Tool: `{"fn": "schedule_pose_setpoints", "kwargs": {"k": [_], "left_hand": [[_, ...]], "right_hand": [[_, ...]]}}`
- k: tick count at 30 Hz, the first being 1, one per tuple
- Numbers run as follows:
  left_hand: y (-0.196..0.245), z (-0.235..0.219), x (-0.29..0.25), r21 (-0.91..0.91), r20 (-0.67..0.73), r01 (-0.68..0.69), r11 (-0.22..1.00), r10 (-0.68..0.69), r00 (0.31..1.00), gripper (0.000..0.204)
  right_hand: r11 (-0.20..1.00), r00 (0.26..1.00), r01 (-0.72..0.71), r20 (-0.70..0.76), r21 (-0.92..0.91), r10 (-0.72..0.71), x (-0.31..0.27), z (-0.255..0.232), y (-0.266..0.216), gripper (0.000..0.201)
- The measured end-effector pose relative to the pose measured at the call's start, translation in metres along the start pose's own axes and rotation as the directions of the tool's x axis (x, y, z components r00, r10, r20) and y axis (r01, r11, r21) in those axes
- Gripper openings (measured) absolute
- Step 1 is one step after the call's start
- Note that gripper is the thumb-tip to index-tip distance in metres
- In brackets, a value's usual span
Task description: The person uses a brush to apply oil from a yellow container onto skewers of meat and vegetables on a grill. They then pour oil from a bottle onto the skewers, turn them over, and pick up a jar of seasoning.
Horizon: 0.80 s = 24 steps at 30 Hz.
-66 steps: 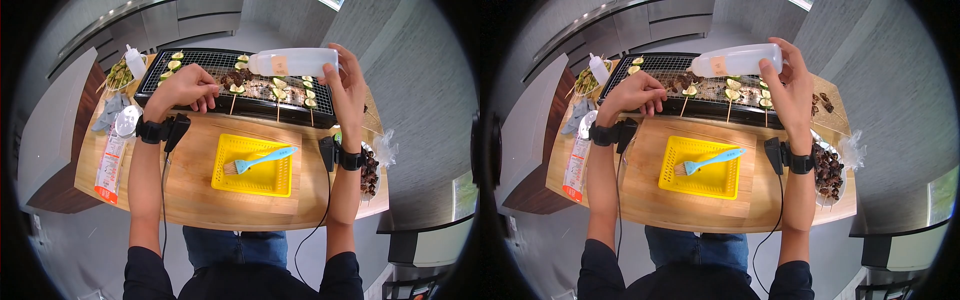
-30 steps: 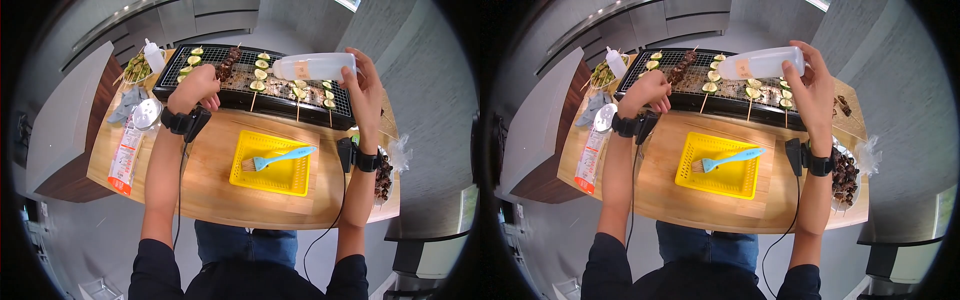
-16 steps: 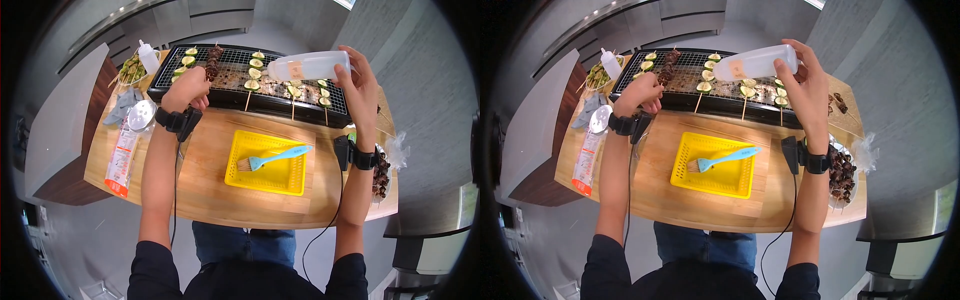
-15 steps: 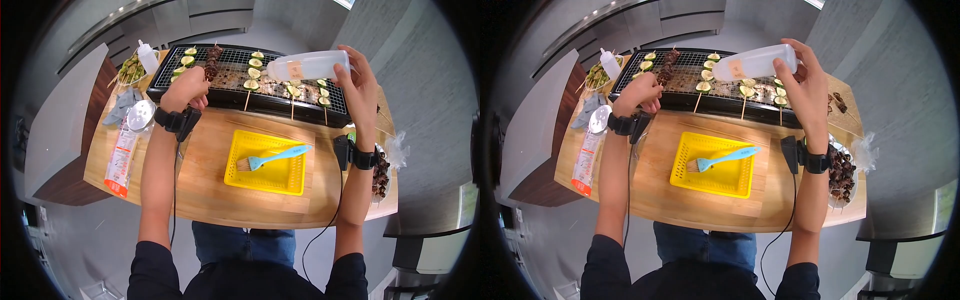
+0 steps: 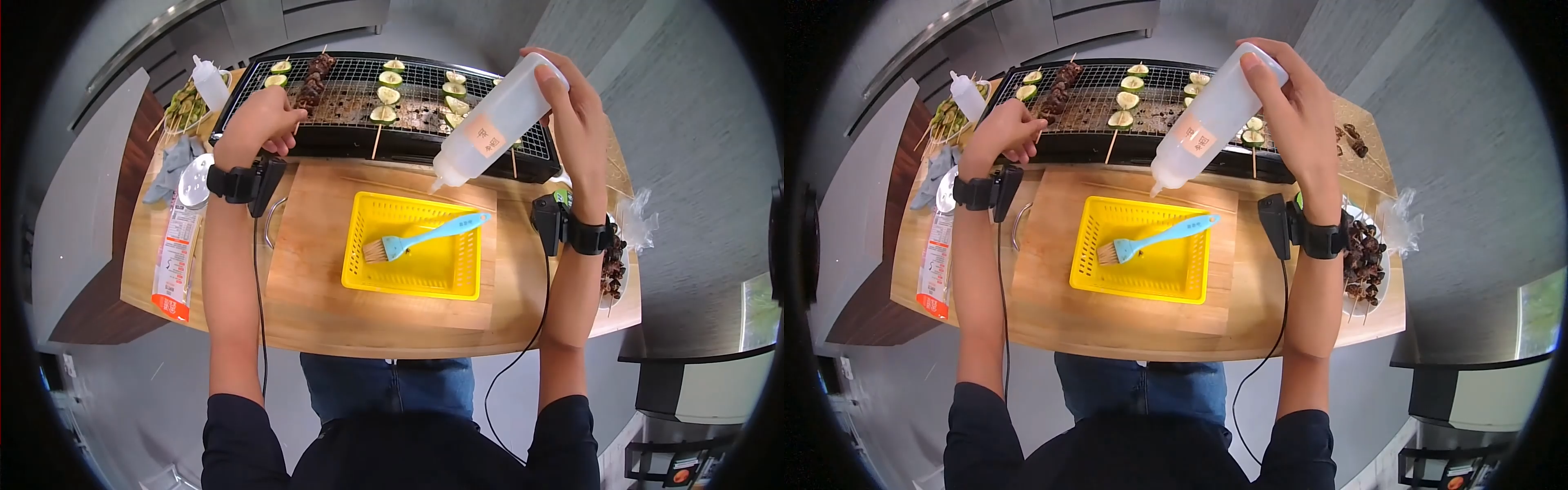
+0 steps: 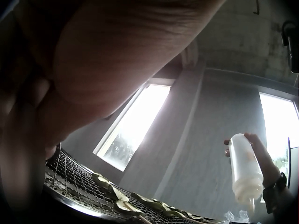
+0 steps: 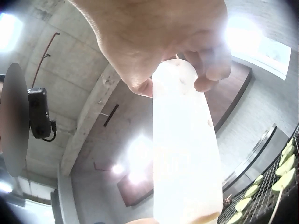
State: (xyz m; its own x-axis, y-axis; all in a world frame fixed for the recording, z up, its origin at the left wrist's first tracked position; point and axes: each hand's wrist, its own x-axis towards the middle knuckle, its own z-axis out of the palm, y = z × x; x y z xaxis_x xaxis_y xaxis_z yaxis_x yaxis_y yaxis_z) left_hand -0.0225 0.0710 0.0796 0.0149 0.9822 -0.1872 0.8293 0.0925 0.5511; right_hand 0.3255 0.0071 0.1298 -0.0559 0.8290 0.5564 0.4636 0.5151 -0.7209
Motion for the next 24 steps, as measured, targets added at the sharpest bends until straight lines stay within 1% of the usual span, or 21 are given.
{"fn": "schedule_pose_setpoints", "kwargs": {"k": [1, 3, 4, 6, 7, 9, 10, 13, 14, 15, 16, 17, 19, 20, 22, 24], "left_hand": [[-0.003, -0.001, 0.001, 0.001, 0.001, 0.0, 1.0, 0.0, 1.0, 0.031], [-0.016, -0.006, 0.003, -0.045, -0.133, 0.005, 0.999, -0.011, 0.991, 0.034], [-0.021, -0.009, 0.004, -0.044, -0.134, 0.002, 0.999, -0.008, 0.991, 0.034], [-0.031, -0.018, 0.006, -0.022, -0.208, 0.037, 0.999, -0.04, 0.977, 0.034], [-0.037, -0.022, 0.006, -0.022, -0.209, 0.036, 0.999, -0.039, 0.977, 0.034], [-0.046, -0.031, 0.009, 0.051, -0.241, 0.101, 0.994, -0.086, 0.967, 0.038], [-0.046, -0.033, 0.008, 0.086, -0.259, 0.134, 0.987, -0.108, 0.96, 0.04], [-0.049, -0.034, 0.0, 0.093, -0.295, 0.145, 0.985, -0.112, 0.949, 0.043], [-0.052, -0.033, 0.002, 0.093, -0.296, 0.145, 0.985, -0.111, 0.949, 0.043], [-0.058, -0.032, 0.006, 0.068, -0.266, 0.153, 0.986, -0.129, 0.955, 0.041], [-0.058, -0.031, 0.007, 0.043, -0.234, 0.162, 0.986, -0.147, 0.961, 0.039], [-0.059, -0.032, 0.009, 0.043, -0.237, 0.161, 0.986, -0.147, 0.96, 0.039], [-0.058, -0.033, 0.012, 0.009, -0.12, 0.182, 0.983, -0.18, 0.976, 0.031], [-0.058, -0.032, 0.012, 0.009, -0.12, 0.182, 0.983, -0.18, 0.976, 0.031], [-0.058, -0.03, 0.013, 0.019, -0.113, 0.209, 0.978, -0.206, 0.972, 0.023], [-0.063, -0.028, 0.017, 0.039, -0.096, 0.202, 0.979, -0.197, 0.976, 0.021]], "right_hand": [[1.0, 1.0, -0.002, -0.001, 0.0, 0.002, -0.001, 0.002, -0.001, 0.035], [1.0, 1.0, 0.023, -0.003, 0.011, -0.022, -0.001, 0.003, -0.002, 0.035], [1.0, 1.0, 0.023, -0.005, 0.01, -0.023, -0.001, 0.003, -0.002, 0.035], [1.0, 1.0, 0.02, -0.006, 0.0, -0.02, -0.001, 0.004, 0.0, 0.035], [1.0, 1.0, 0.022, -0.006, 0.0, -0.022, -0.001, 0.003, 0.001, 0.035], [0.998, 1.0, 0.003, 0.016, -0.057, -0.002, 0.0, 0.002, 0.004, 0.036], [0.998, 1.0, 0.004, 0.015, -0.057, -0.003, 0.0, 0.003, 0.004, 0.036], [0.996, 0.999, 0.029, 0.019, -0.079, -0.027, 0.0, 0.003, 0.004, 0.037], [0.995, 1.0, 0.016, 0.027, -0.099, -0.013, 0.0, 0.003, 0.004, 0.037], [0.993, 0.999, 0.003, 0.035, -0.118, 0.001, 0.0, 0.003, 0.004, 0.037], [0.993, 0.999, 0.006, 0.035, -0.118, -0.001, 0.0, 0.003, 0.005, 0.037], [0.994, 0.999, 0.009, 0.034, -0.106, -0.006, 0.0, 0.004, 0.007, 0.038], [0.996, 0.999, 0.012, 0.032, -0.093, -0.009, 0.0, 0.004, 0.008, 0.038], [0.995, 0.999, 0.021, 0.037, -0.095, -0.018, 0.0, 0.004, 0.007, 0.038], [0.995, 0.999, 0.03, 0.04, -0.096, -0.026, 0.0, 0.005, 0.008, 0.038], [0.994, 0.999, 0.022, 0.042, -0.105, -0.017, 0.0, 0.005, 0.009, 0.039]]}}
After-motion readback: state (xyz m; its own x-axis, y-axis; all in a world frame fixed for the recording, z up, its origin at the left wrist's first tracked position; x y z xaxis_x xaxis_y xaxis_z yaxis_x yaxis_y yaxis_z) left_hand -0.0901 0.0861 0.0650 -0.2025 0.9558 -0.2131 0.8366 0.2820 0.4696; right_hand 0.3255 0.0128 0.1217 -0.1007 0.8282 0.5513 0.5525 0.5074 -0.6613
